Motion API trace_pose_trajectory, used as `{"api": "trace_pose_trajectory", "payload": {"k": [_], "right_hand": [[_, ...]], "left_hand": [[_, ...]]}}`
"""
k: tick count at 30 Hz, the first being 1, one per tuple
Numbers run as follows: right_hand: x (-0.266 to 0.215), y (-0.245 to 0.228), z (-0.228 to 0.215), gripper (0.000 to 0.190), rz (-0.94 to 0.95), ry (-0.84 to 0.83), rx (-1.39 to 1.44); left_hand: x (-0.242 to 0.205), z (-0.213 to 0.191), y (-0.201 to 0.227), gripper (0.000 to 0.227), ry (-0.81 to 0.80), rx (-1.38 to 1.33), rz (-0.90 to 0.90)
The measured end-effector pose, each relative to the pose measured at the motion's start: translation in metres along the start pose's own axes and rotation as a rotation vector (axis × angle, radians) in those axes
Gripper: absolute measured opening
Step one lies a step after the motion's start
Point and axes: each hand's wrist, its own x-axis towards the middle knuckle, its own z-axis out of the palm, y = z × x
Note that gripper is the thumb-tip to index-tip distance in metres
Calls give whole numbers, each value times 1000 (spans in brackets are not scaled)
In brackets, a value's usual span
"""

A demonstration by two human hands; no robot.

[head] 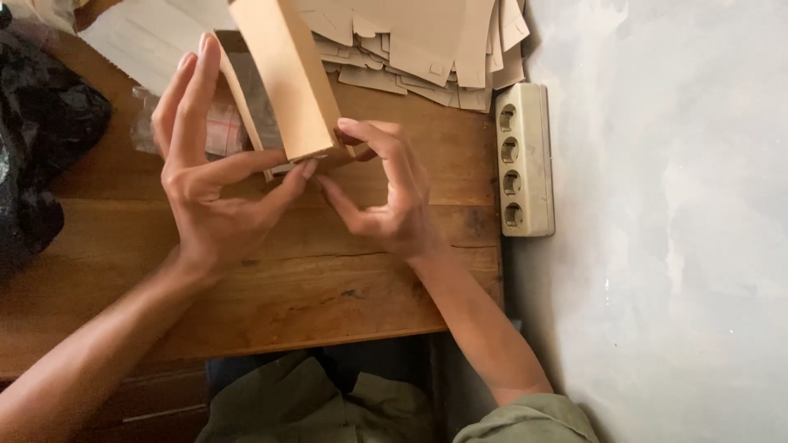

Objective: The person folds a pre-cut cardboard piece into a small box, tucks the flaps to close it, and sets it aside. They then pick up another flat cardboard piece and begin folding its edges to form another box.

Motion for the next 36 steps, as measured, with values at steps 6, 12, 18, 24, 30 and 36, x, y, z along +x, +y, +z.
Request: {"api": "trace_pose_trajectory", "payload": {"k": [6, 12, 18, 24, 30, 36], "right_hand": [[-1, -8, 9, 63, 47, 40, -43], [1, -21, 11, 54, 155, 40, -4], [19, -25, 0, 42, 527, 163, 218], [22, -15, -2, 29, 674, 242, 347], [20, -16, -6, 31, 493, 136, 345], [14, -13, -8, 42, 443, 50, 371]], "left_hand": [[-3, 7, -6, 10, -23, -69, 9], [-6, 10, -8, 19, -73, -38, 65], [16, -4, -30, 135, -243, 76, 99], [9, -7, -30, 165, -363, 213, -205], [17, 1, -20, 103, -210, 64, -35], [26, -10, -6, 83, -245, -4, -93]]}}
